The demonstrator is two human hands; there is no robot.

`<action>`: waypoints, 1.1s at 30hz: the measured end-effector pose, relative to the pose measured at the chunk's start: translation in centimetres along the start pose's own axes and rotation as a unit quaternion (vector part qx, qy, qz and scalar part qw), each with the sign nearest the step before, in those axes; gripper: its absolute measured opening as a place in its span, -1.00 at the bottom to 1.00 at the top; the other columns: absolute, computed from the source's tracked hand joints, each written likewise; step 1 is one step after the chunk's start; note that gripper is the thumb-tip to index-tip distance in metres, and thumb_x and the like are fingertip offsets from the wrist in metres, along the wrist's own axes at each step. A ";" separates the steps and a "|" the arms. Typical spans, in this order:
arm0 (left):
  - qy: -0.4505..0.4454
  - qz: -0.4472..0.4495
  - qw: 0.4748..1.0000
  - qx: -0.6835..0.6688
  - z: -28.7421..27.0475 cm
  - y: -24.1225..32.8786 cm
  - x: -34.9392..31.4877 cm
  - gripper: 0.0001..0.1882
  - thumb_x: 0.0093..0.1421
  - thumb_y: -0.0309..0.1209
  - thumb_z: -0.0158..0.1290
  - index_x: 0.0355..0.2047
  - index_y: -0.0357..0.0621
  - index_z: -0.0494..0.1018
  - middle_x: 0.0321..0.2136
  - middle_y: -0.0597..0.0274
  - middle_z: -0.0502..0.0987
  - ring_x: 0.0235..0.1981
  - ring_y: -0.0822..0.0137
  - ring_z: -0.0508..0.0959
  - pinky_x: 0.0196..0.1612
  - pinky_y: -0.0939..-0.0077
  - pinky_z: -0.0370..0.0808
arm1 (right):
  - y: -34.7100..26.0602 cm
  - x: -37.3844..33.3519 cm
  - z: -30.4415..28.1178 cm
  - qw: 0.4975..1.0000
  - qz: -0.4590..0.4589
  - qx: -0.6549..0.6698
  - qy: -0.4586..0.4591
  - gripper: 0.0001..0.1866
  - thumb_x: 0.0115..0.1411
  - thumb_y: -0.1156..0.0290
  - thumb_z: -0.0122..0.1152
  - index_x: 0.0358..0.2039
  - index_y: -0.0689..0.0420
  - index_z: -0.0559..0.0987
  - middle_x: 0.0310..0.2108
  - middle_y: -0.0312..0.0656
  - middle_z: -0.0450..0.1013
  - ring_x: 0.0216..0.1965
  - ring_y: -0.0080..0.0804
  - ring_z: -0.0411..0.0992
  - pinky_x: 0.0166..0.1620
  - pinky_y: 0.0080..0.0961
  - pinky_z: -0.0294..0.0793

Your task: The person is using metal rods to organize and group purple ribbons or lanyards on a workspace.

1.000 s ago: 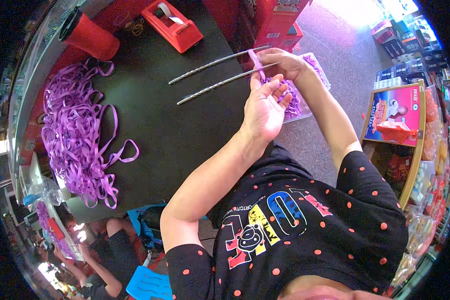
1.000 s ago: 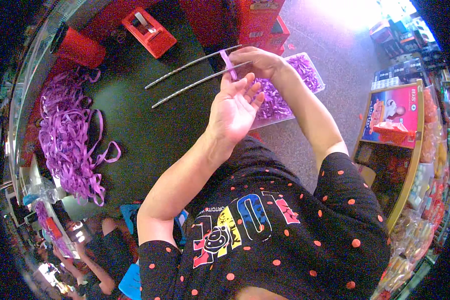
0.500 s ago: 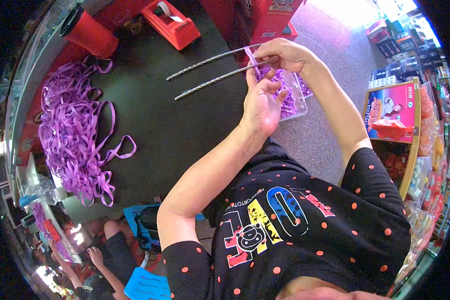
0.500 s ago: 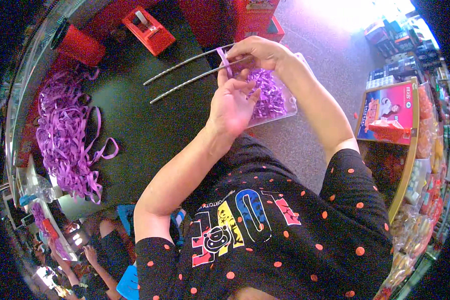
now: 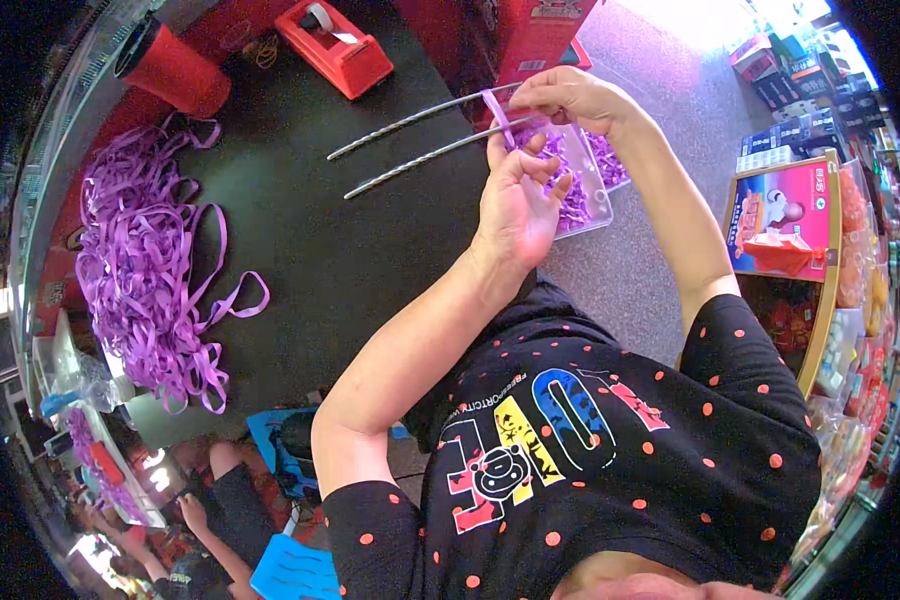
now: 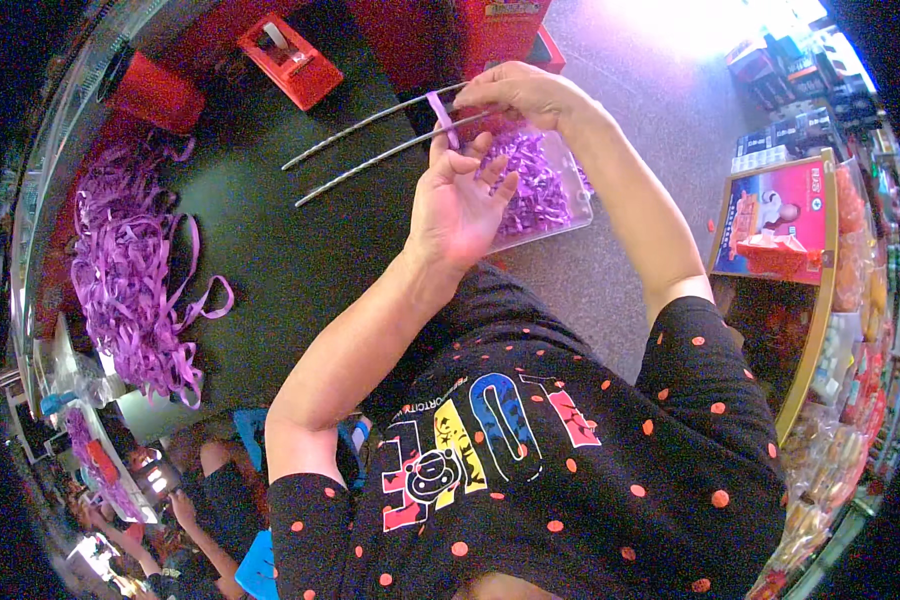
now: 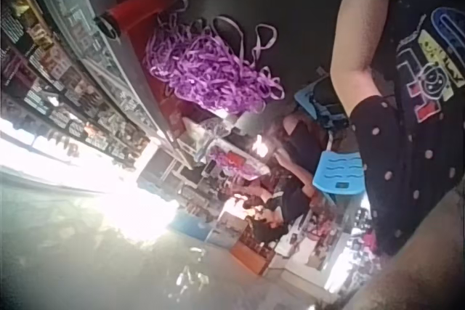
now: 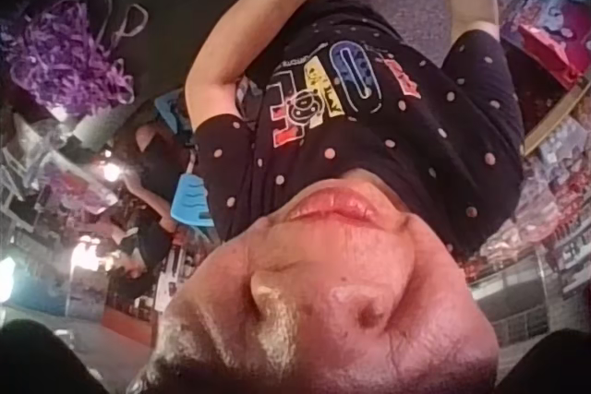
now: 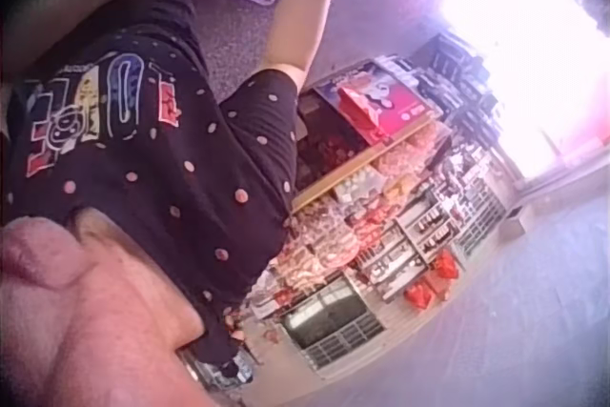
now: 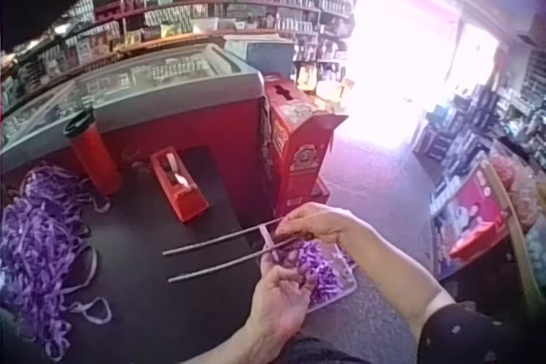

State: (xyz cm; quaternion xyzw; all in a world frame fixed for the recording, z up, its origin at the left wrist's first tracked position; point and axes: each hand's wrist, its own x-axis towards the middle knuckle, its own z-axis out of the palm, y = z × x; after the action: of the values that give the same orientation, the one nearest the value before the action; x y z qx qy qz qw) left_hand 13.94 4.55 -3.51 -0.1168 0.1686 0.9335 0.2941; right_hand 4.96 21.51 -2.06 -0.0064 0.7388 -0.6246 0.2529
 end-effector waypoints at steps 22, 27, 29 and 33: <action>0.017 -0.024 0.999 -0.041 0.3 0.7 -0.4 -0.40 -0.06 -0.47 0.01 0.05 0.23 0.22 -0.10 0.31 0.37 -0.10 0.24 0.34 0.08 0.19 0.29 | 6.8 6.8 1.7 0.957 -0.057 0.157 -0.236 -0.68 0.15 0.16 0.24 -0.23 0.14 0.56 -0.24 -0.28 0.50 -0.33 -0.56 0.42 -0.26 -0.59 0.42; -0.001 -0.018 0.999 -0.046 0.2 0.2 -0.2 -0.39 -0.05 -0.46 0.01 0.07 0.24 0.21 -0.11 0.31 0.37 -0.09 0.24 0.33 0.08 0.17 0.28 | 1.1 2.1 -0.9 0.950 -0.100 -0.293 -0.041 -0.68 0.12 0.20 0.23 -0.30 0.23 0.56 -0.38 -0.26 0.50 -0.36 -0.58 0.41 -0.28 -0.57 0.42; 0.013 -0.021 0.999 -0.046 0.0 0.2 -0.1 -0.39 -0.04 -0.45 0.00 0.08 0.25 0.21 -0.12 0.31 0.37 -0.08 0.24 0.33 0.07 0.18 0.29 | -2.0 0.3 -0.6 0.928 -0.054 -0.369 -0.019 -0.70 0.12 0.25 0.23 -0.29 0.25 0.56 -0.40 -0.26 0.51 -0.35 -0.58 0.44 -0.26 -0.56 0.43; 0.018 -0.014 0.999 -0.039 0.4 0.5 -0.3 -0.41 -0.05 -0.46 0.02 0.05 0.24 0.24 -0.12 0.31 0.37 -0.10 0.24 0.34 0.04 0.19 0.31 | -5.7 -0.8 2.2 0.874 -0.236 -0.423 0.038 -0.79 0.10 0.42 0.21 -0.24 0.18 0.58 -0.31 -0.18 0.48 -0.30 -0.40 0.48 -0.18 -0.44 0.45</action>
State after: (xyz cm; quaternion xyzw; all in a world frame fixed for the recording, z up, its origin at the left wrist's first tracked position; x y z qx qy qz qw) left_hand 13.84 4.19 -2.96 -0.1473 0.1351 0.9329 0.2995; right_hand 4.72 18.47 3.28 -0.2633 0.9181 -0.2931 0.0431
